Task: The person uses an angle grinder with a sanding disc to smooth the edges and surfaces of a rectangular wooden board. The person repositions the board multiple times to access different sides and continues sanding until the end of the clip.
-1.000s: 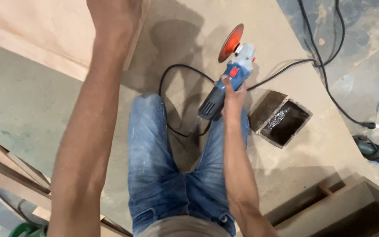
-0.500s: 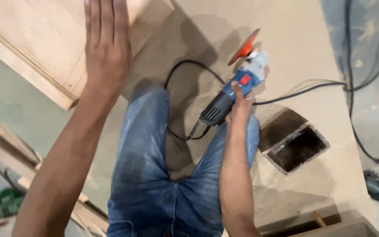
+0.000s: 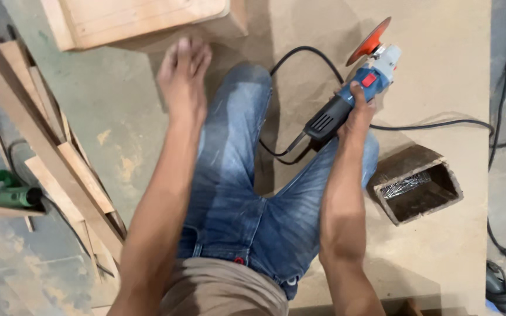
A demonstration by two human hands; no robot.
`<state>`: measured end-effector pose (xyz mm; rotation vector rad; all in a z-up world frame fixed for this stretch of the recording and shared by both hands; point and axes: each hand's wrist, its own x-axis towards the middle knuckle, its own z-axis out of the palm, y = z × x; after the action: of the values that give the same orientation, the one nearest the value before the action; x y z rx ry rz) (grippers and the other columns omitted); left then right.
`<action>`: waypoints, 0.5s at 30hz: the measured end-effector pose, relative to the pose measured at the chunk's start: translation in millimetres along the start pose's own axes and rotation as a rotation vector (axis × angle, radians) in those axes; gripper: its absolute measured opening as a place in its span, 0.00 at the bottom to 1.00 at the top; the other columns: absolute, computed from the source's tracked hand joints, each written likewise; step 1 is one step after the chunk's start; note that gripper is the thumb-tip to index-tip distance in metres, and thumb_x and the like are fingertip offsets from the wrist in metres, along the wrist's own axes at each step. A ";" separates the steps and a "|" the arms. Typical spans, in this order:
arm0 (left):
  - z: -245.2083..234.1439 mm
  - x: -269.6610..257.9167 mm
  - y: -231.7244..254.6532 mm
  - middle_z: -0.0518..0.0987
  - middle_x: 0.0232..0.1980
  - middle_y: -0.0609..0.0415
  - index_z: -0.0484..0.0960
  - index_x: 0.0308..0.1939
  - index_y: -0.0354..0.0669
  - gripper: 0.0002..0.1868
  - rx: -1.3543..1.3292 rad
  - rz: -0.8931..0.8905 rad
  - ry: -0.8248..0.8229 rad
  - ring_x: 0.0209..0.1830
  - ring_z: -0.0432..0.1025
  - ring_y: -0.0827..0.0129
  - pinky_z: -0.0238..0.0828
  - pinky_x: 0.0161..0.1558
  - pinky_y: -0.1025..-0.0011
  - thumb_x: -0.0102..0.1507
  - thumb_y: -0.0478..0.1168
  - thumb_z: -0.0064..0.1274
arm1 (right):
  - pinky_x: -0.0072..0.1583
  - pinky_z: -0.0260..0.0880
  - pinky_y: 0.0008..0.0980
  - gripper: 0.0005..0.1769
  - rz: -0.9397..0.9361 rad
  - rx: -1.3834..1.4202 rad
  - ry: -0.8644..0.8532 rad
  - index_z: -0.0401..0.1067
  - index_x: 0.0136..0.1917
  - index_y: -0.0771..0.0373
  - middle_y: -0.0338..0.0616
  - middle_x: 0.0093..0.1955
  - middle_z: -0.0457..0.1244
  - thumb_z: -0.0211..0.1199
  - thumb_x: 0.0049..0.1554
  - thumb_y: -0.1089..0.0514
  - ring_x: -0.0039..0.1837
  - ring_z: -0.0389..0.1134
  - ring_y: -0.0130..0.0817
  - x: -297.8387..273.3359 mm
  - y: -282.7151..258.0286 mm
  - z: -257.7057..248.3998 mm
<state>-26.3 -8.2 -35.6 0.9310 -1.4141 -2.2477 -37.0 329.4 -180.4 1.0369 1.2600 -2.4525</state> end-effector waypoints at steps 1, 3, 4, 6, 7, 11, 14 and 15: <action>2.0 12.8 -7.9 0.80 0.58 0.38 0.74 0.53 0.29 0.21 -0.220 0.001 -0.039 0.63 0.75 0.52 0.72 0.69 0.58 0.66 0.43 0.61 | 0.41 0.77 0.39 0.20 0.010 -0.003 -0.013 0.68 0.54 0.72 0.54 0.39 0.67 0.70 0.56 0.56 0.37 0.71 0.43 0.3 1.4 -1.4; 12.2 31.3 -31.5 0.79 0.56 0.40 0.74 0.56 0.31 0.21 -0.458 -0.020 0.045 0.59 0.74 0.53 0.71 0.68 0.57 0.64 0.41 0.60 | 0.42 0.78 0.39 0.21 -0.003 0.031 -0.004 0.67 0.55 0.72 0.52 0.41 0.66 0.71 0.55 0.57 0.38 0.71 0.42 2.6 3.1 -2.7; 15.8 36.1 -43.2 0.79 0.55 0.41 0.74 0.57 0.32 0.22 -0.573 -0.028 0.091 0.58 0.74 0.54 0.71 0.67 0.57 0.63 0.40 0.60 | 0.43 0.79 0.40 0.22 -0.003 0.049 -0.002 0.67 0.56 0.72 0.52 0.42 0.66 0.71 0.54 0.57 0.39 0.72 0.42 2.8 5.3 -2.1; 28.8 41.0 -72.3 0.78 0.56 0.44 0.74 0.57 0.33 0.20 -0.703 0.010 0.099 0.58 0.74 0.56 0.70 0.68 0.58 0.66 0.40 0.59 | 0.42 0.80 0.41 0.24 -0.017 0.036 0.025 0.66 0.56 0.71 0.51 0.42 0.67 0.71 0.53 0.57 0.39 0.73 0.42 3.5 6.6 -2.5; 36.2 42.7 -85.1 0.78 0.56 0.45 0.73 0.58 0.34 0.19 -0.769 0.028 0.104 0.59 0.74 0.57 0.70 0.68 0.59 0.67 0.39 0.58 | 0.42 0.80 0.42 0.24 -0.024 0.027 0.040 0.65 0.57 0.70 0.51 0.42 0.67 0.71 0.52 0.57 0.39 0.73 0.43 5.5 6.9 -2.1; 70.1 29.4 -112.5 0.78 0.56 0.47 0.73 0.58 0.32 0.16 -0.811 0.078 0.097 0.60 0.73 0.61 0.68 0.72 0.63 0.71 0.37 0.57 | 0.42 0.80 0.43 0.26 0.010 0.003 0.083 0.65 0.57 0.71 0.51 0.40 0.66 0.71 0.52 0.55 0.37 0.72 0.44 6.9 9.4 -7.2; 109.7 19.7 -114.3 0.79 0.55 0.49 0.75 0.57 0.33 0.17 -0.762 0.105 0.155 0.58 0.73 0.65 0.69 0.68 0.66 0.68 0.37 0.58 | 0.43 0.80 0.43 0.26 0.014 0.017 0.068 0.67 0.56 0.71 0.52 0.41 0.66 0.72 0.52 0.54 0.38 0.72 0.44 8.8 9.1 -7.1; 117.4 13.2 -114.8 0.80 0.55 0.49 0.76 0.58 0.32 0.18 -0.719 0.117 0.143 0.58 0.73 0.65 0.69 0.67 0.66 0.68 0.38 0.58 | 0.43 0.80 0.42 0.25 0.019 0.015 0.053 0.67 0.56 0.71 0.52 0.40 0.66 0.72 0.52 0.54 0.38 0.72 0.44 9.4 9.2 -7.0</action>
<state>-107.8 115.6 -107.5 0.7106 -0.4993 -2.2742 -36.2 330.4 -195.3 1.1203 1.2431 -2.4393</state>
